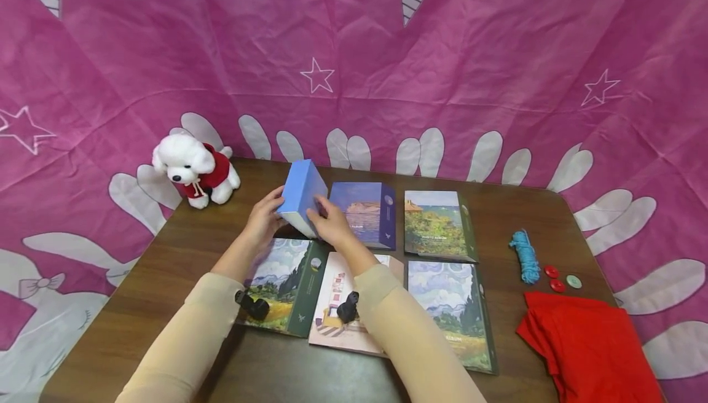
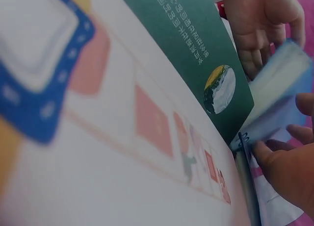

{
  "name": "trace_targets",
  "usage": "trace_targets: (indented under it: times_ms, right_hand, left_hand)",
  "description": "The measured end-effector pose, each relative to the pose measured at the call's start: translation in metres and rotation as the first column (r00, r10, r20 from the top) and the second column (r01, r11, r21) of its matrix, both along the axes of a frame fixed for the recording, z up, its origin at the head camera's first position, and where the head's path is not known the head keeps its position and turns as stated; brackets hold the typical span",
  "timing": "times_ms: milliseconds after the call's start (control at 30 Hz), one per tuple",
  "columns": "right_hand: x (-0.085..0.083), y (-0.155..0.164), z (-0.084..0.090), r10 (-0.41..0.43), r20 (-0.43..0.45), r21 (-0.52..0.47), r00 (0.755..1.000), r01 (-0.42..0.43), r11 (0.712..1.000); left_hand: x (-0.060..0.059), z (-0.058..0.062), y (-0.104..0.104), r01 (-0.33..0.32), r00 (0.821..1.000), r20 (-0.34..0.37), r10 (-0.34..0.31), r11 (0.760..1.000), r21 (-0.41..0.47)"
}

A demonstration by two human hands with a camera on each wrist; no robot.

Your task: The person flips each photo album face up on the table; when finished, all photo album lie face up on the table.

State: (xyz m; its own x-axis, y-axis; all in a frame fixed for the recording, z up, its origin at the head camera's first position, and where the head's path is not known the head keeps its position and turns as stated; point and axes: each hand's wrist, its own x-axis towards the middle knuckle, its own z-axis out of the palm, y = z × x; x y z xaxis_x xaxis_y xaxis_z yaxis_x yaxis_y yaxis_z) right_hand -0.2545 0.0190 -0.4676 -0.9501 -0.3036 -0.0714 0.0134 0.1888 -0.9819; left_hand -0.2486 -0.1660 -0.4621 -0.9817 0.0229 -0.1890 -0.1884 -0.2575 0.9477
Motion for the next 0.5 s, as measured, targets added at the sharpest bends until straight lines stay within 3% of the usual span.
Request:
trace_targets:
  times_ms: [100,167,233,333,400,500]
  right_hand:
    - [0.001,0.002,-0.002,0.059,-0.016,0.059,0.998,-0.058,0.997]
    - [0.002,0.003,-0.001,0.095,-0.012,0.098,0.995,-0.093,0.991]
    - [0.003,0.004,0.0,0.117,0.001,0.132,0.993,-0.117,0.984]
    - [0.004,0.005,0.0,0.123,0.027,0.145,0.992,-0.126,0.981]
    - [0.004,0.007,-0.001,0.122,0.038,0.123,0.992,-0.126,0.984]
    - [0.005,0.01,-0.001,0.113,0.036,0.095,0.993,-0.116,0.989]
  left_hand:
    - [-0.002,-0.002,-0.006,-0.039,0.999,0.008,0.039,0.999,-0.032]
    - [-0.004,-0.002,-0.012,-0.046,0.999,-0.002,0.046,0.987,-0.153]
    - [-0.005,-0.003,-0.018,-0.029,0.999,0.013,0.034,0.956,-0.292]
    - [-0.006,-0.005,-0.025,0.038,0.999,0.041,-0.022,0.889,-0.456]
    - [-0.006,-0.006,-0.027,0.086,0.996,0.062,-0.064,0.868,-0.489]
    - [-0.005,-0.006,-0.026,0.101,0.995,0.043,-0.092,0.85,-0.517]
